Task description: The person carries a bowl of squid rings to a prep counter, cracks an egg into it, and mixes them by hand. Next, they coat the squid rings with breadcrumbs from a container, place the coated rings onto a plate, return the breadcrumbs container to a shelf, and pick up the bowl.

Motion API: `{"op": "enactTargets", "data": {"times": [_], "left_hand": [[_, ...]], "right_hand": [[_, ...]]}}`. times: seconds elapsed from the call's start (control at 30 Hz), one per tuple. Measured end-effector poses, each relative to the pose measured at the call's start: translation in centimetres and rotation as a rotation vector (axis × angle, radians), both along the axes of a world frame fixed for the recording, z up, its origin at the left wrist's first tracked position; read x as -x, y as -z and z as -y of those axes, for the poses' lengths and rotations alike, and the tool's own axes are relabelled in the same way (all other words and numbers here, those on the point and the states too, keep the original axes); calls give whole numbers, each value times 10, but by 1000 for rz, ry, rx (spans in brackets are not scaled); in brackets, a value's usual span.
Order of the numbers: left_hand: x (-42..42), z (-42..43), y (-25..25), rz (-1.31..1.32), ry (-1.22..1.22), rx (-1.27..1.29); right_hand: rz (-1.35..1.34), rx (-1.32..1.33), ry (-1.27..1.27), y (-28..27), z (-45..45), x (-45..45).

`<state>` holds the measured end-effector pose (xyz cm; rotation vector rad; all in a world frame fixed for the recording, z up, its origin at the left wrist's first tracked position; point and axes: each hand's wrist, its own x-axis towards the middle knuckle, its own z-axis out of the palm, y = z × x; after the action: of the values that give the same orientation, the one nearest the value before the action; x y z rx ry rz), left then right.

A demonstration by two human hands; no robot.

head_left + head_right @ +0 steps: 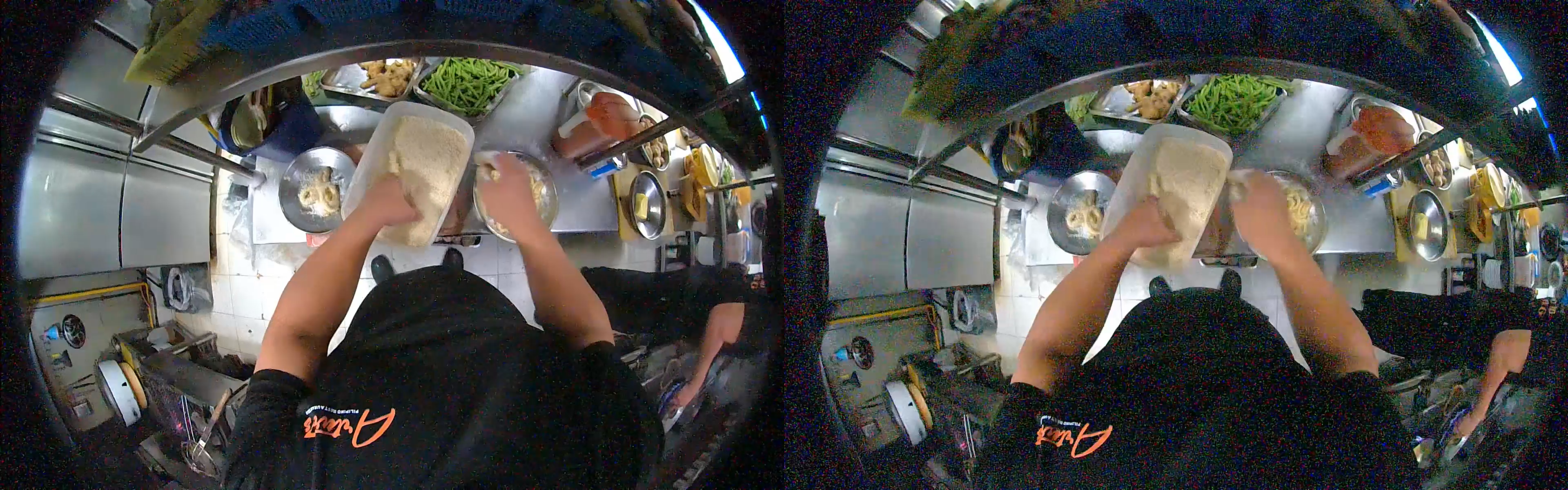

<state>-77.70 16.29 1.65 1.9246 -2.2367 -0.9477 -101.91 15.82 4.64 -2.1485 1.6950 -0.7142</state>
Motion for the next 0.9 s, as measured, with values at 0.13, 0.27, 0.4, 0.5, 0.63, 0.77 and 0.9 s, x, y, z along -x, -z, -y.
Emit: {"op": "enactTargets", "data": {"times": [0.13, 0.27, 0.4, 0.5, 0.63, 0.77, 0.9], "left_hand": [[-5, 16, 35, -186, -282, -143], [6, 27, 25, 19, -195, 470], [-4, 35, 46, 318, 366, 482], [-15, 38, 77, 337, 292, 165], [-9, 0, 43, 274, 286, 527], [-10, 4, 43, 323, 299, 324], [-27, -8, 89, 144, 43, 420]], "right_hand": [[108, -111, 86, 5, -22, 55], [120, -207, 174, 42, -30, 102], [7, -260, 211, 71, -24, 138], [-235, -469, 167, 49, -15, 111], [-566, -366, 0, 86, -13, 68], [-535, -536, 29, 103, 18, 77], [-578, -443, 79, 67, 7, 52]]}}
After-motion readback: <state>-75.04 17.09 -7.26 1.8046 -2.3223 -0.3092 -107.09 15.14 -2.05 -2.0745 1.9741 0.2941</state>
